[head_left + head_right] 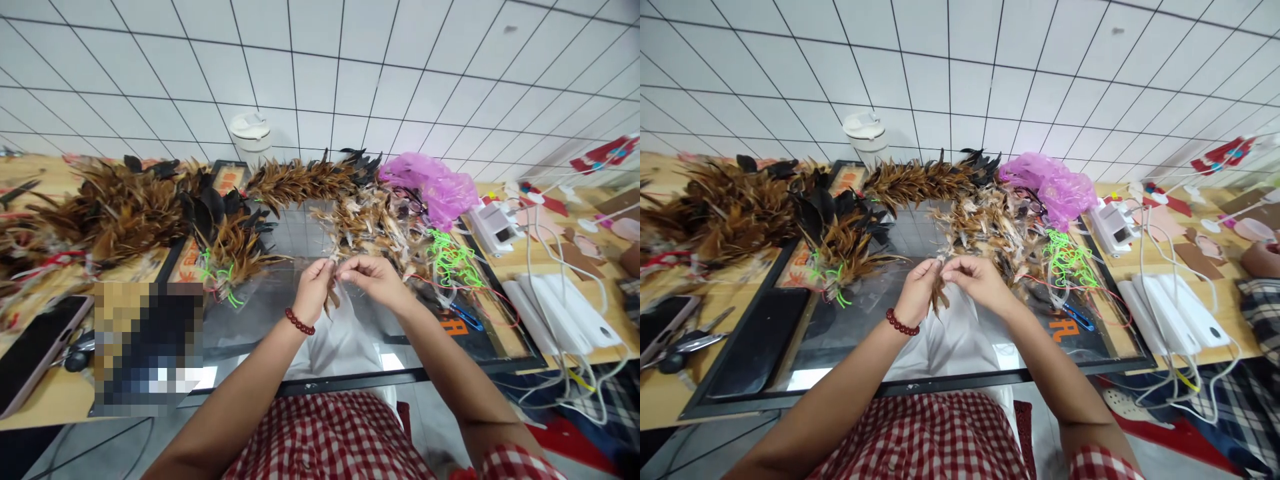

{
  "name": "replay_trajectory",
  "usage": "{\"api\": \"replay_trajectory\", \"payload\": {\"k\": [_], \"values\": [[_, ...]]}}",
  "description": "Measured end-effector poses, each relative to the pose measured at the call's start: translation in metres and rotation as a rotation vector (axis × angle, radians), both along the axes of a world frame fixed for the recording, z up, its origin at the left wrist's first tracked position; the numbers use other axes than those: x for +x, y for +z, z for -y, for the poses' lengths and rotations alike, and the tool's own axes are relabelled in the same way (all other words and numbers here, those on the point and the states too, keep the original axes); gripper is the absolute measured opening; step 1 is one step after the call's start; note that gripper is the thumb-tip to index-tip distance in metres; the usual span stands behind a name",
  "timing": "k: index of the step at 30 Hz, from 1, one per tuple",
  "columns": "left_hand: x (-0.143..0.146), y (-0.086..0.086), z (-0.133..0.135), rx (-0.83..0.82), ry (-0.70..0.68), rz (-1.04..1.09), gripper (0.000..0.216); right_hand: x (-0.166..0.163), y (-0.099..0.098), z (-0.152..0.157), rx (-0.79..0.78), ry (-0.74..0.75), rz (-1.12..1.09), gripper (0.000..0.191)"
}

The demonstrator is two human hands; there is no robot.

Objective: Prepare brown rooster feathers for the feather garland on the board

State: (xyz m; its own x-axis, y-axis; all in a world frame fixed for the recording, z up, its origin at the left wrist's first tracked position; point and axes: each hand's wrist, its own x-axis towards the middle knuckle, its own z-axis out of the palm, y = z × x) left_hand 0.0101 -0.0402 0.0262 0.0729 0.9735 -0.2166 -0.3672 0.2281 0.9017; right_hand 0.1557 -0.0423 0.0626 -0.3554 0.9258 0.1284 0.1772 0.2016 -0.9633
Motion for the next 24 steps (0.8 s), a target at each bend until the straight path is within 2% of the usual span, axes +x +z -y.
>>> {"api": "replay_trajectory", "payload": {"k": [2, 5, 9, 12, 18, 24], "values": [[0.001, 0.002, 0.003, 0.006, -0.049, -0.005, 0.039, -0.004, 0.000, -0.005, 0.056, -0.066, -0.005, 0.021], [0.002, 0.005, 0.004, 0.032, -0.109, 0.015, 0.038, -0.007, -0.007, -0.011, 0.044, -0.135, -0.021, 0.022], [0.003, 0.005, 0.004, 0.063, -0.084, 0.030, 0.036, -0.006, -0.020, -0.015, 0.079, -0.236, -0.024, 0.020], [0.003, 0.003, 0.003, 0.061, -0.064, 0.034, 0.036, -0.003, -0.025, -0.015, -0.005, -0.308, -0.134, 0.025], [0.004, 0.005, 0.005, 0.063, -0.110, 0.071, 0.037, -0.003, -0.022, -0.010, -0.132, -0.112, -0.240, 0.036], [0.004, 0.008, 0.006, 0.022, -0.116, 0.170, 0.036, -0.002, -0.023, -0.009, -0.216, -0.109, -0.411, 0.039]]}}
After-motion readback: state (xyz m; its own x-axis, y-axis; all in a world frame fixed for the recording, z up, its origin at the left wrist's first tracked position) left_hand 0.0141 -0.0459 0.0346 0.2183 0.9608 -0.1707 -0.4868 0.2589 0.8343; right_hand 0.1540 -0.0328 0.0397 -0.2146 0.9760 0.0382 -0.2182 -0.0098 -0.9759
